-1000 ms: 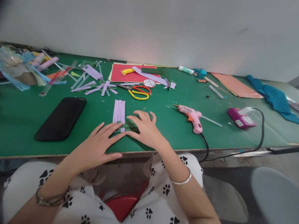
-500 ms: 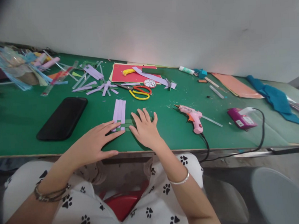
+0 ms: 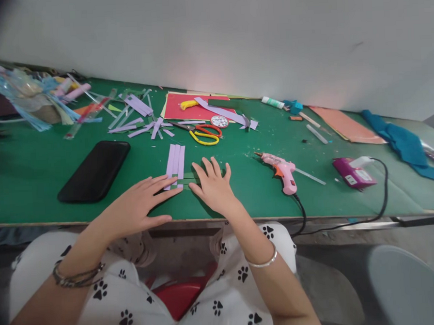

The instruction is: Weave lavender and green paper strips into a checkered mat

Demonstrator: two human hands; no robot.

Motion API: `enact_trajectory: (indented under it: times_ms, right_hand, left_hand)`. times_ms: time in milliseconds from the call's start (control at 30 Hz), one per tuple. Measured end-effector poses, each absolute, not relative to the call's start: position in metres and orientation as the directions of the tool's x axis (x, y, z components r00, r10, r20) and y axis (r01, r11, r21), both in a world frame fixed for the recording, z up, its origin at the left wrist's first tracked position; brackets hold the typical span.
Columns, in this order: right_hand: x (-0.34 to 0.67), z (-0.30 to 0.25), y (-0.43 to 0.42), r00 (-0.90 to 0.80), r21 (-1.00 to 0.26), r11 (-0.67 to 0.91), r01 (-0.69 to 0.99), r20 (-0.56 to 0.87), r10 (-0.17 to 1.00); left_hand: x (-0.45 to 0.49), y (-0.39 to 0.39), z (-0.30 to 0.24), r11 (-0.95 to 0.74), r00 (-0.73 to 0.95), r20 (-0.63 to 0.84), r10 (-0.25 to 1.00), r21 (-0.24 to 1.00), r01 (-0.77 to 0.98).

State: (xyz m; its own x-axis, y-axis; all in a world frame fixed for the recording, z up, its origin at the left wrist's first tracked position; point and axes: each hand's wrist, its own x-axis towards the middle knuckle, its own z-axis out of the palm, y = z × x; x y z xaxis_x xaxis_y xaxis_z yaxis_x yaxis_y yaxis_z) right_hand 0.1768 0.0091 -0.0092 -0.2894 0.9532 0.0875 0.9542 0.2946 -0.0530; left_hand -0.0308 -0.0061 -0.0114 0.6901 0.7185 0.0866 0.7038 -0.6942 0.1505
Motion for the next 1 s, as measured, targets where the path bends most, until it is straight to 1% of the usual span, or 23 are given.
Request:
enact_trajectory:
  times_ms: [167,233,333,433,500,567,667,767,867,933,1000]
  right_hand:
    - [0.177,-0.008,0.009,-0.298,-0.102,0.307,0.946,0.097,0.950]
    - [0.180,-0.006,0.009,-0.303,-0.164,0.317,0.934,0.107,0.947]
    - [0.190,0.000,0.011,-0.257,-0.275,0.298,0.914,0.177,0.950]
    - [0.204,0.007,0.012,-0.223,-0.309,0.285,0.907,0.219,0.950]
    - [0.212,0.012,0.011,-0.272,-0.292,0.316,0.903,0.182,0.945]
    - [0.216,0.015,0.010,-0.314,-0.280,0.333,0.900,0.111,0.943]
    - [0.215,0.019,0.011,-0.300,-0.276,0.297,0.914,0.030,0.953]
    - [0.209,0.021,0.016,-0.271,-0.286,0.268,0.920,0.030,0.962]
    - [0.204,0.020,0.022,-0.278,-0.332,0.272,0.903,0.032,0.960]
    - [0.201,0.019,0.027,-0.269,-0.362,0.258,0.896,0.021,0.963]
    - [0.199,0.019,0.031,-0.243,-0.366,0.233,0.901,0.020,0.970]
  left_hand:
    - [-0.032,-0.006,-0.010,-0.688,0.690,0.058,0.722,0.164,0.707]
    - [-0.032,-0.006,-0.010,-0.686,0.689,0.060,0.723,0.177,0.705]
    - [-0.031,-0.007,-0.011,-0.688,0.688,0.082,0.722,0.191,0.700]
    - [-0.029,-0.009,-0.009,-0.699,0.694,0.106,0.712,0.197,0.687]
    - [-0.028,-0.011,-0.007,-0.709,0.701,0.124,0.703,0.197,0.677]
    - [-0.027,-0.012,-0.004,-0.721,0.708,0.141,0.692,0.196,0.665]
    - [-0.027,-0.013,-0.002,-0.733,0.720,0.146,0.678,0.198,0.651]
    - [-0.028,-0.013,-0.002,-0.730,0.717,0.151,0.681,0.223,0.646]
    - [-0.029,-0.011,-0.003,-0.706,0.686,0.182,0.704,0.284,0.649]
    - [-0.027,-0.007,-0.003,-0.662,0.631,0.210,0.747,0.316,0.679]
    - [-0.024,-0.002,-0.002,-0.598,0.552,0.229,0.802,0.318,0.736]
